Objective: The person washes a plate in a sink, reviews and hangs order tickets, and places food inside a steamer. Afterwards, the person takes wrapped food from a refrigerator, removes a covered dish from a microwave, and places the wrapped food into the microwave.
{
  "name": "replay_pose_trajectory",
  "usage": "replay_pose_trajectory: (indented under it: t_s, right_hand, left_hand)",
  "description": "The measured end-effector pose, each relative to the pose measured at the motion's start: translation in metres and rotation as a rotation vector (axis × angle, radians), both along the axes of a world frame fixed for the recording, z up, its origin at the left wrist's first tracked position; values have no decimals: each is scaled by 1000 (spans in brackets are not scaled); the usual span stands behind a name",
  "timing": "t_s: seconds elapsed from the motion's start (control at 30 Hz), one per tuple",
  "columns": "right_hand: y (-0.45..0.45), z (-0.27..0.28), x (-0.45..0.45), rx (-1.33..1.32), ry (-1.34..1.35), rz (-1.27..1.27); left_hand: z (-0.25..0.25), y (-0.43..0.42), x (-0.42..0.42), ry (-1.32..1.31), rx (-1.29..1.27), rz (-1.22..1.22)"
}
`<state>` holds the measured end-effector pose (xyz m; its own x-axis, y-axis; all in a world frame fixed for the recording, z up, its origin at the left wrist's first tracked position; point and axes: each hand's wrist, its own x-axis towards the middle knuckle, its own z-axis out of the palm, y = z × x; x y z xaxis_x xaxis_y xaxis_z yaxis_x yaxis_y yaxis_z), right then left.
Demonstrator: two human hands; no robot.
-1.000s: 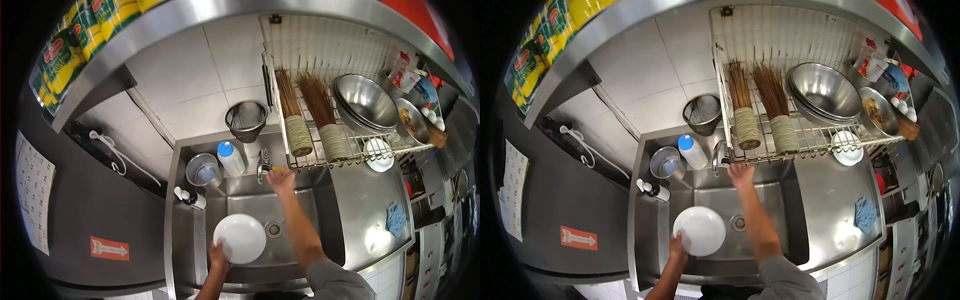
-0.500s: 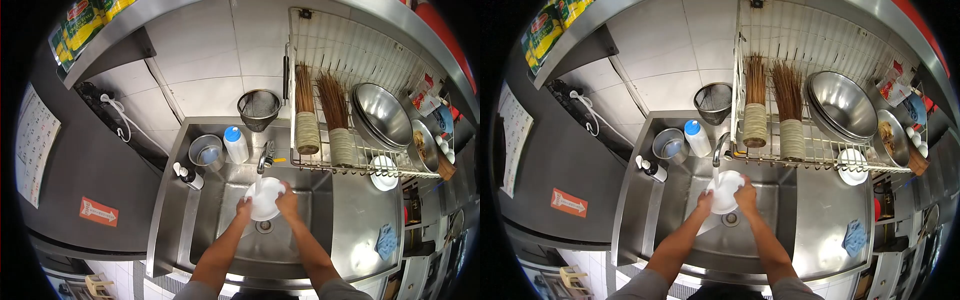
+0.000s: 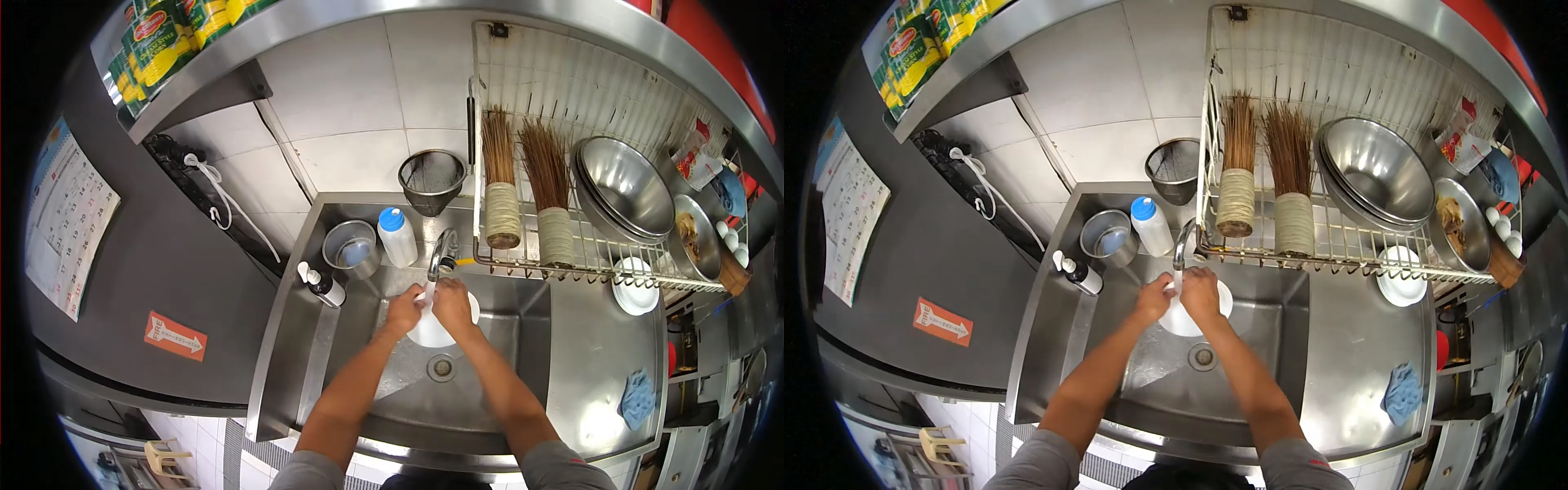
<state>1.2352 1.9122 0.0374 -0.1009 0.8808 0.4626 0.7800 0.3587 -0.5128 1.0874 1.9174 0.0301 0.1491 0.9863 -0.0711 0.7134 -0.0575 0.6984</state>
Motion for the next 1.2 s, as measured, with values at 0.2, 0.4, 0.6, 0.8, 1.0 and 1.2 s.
replay_pose_trajectory:
  t_s: [0.2, 0.4, 0.6, 0.8, 1.0, 1.2]
  right_hand:
    - [-9, -34, -24, -427, 961, 33]
    - [7, -9, 10, -324, 553, -28]
    - [5, 43, 12, -397, 522, -22]
    - [25, 1, 18, 176, -183, -202]
    - [18, -159, 69, -892, -628, 139]
    - [-77, -47, -15, -369, -303, 206]
  left_hand:
    - [-52, 11, 11, -42, 60, 98]
    - [-71, -3, -12, -881, -256, 468]
    - [-48, -8, 10, -1501, -373, 600]
    - [-55, -28, -1, -1034, -47, 465]
    - [-33, -95, -58, -437, 176, 493]
    - [35, -173, -100, -814, 235, 254]
